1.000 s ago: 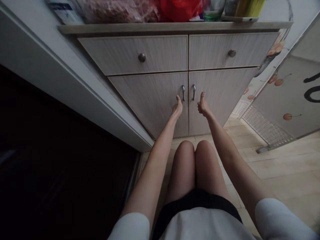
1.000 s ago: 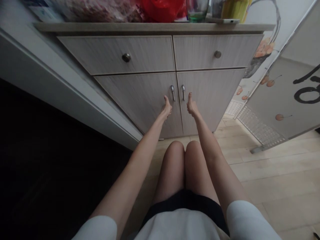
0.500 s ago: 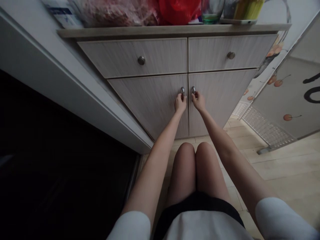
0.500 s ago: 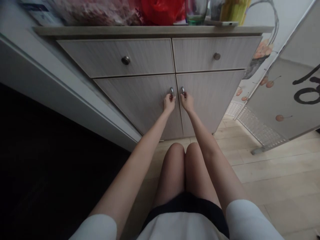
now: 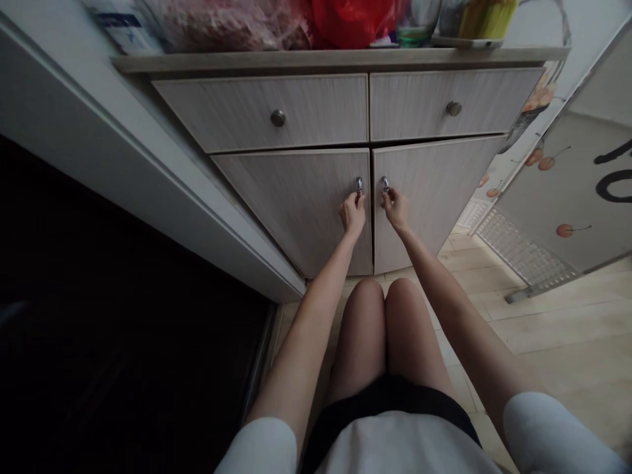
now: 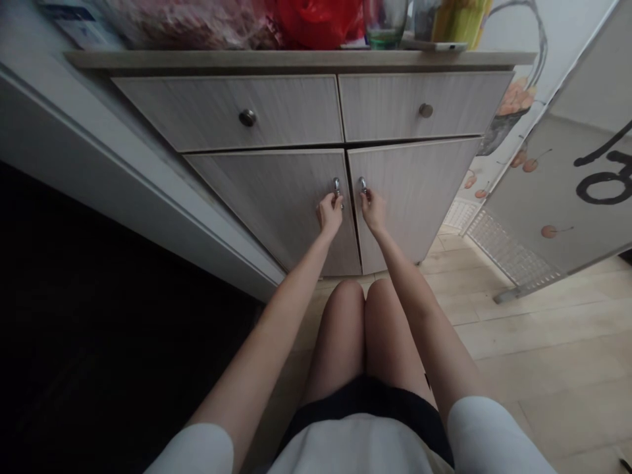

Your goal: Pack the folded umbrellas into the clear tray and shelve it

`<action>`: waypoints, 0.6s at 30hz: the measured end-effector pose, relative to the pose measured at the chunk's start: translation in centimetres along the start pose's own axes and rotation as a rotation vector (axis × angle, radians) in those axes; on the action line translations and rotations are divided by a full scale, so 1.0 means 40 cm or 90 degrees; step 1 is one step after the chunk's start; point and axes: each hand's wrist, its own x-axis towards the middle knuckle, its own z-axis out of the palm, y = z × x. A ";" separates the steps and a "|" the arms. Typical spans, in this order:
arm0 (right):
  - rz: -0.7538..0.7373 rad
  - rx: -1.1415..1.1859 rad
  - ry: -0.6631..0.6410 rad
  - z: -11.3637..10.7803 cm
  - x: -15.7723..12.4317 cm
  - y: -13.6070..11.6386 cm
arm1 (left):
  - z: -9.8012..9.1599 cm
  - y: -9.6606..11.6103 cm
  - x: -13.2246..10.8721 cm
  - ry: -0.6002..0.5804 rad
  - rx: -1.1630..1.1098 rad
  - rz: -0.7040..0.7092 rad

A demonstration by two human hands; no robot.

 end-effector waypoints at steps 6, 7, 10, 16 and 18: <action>-0.039 0.001 -0.016 -0.104 -0.102 -0.032 | -0.074 -0.007 -0.100 -0.007 -0.011 0.030; -0.042 0.001 -0.013 -0.124 -0.120 -0.039 | -0.089 -0.011 -0.120 -0.003 -0.014 0.035; -0.053 -0.001 -0.002 -0.183 -0.170 -0.058 | -0.139 -0.025 -0.180 0.017 -0.020 0.052; -0.069 -0.030 0.018 -0.296 -0.252 -0.080 | -0.244 -0.058 -0.285 0.076 -0.032 0.083; -0.069 -0.048 0.029 -0.334 -0.276 -0.083 | -0.274 -0.066 -0.312 0.091 -0.026 0.080</action>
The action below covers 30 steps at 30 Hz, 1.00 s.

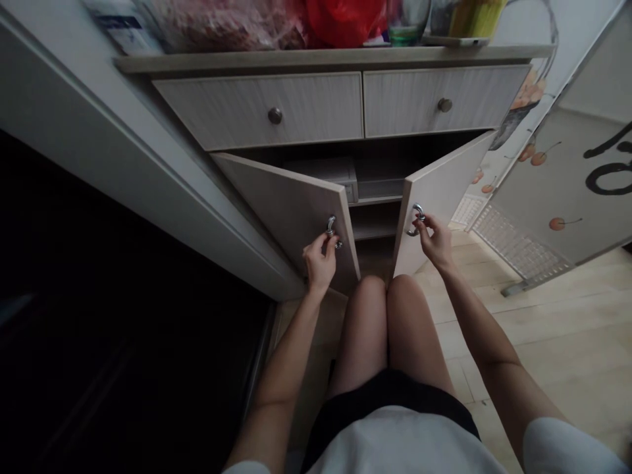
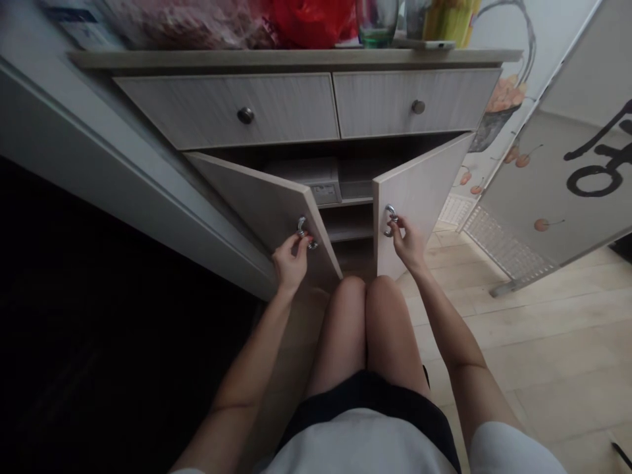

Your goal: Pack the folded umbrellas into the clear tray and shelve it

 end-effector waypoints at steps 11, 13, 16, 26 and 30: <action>0.000 -0.111 0.072 -0.177 -0.096 -0.014 | -0.184 -0.063 -0.126 0.170 0.099 -0.048; 0.001 -0.133 0.088 -0.207 -0.110 -0.009 | -0.227 -0.083 -0.145 0.194 0.120 -0.071; 0.003 -0.164 0.104 -0.257 -0.131 0.012 | -0.290 -0.110 -0.164 0.235 0.142 -0.093; 0.073 -0.272 0.220 -0.422 -0.158 0.089 | -0.438 -0.162 -0.175 0.362 0.180 -0.192; 0.094 -0.252 0.267 -0.489 -0.158 0.134 | -0.471 -0.167 -0.164 0.412 0.198 -0.194</action>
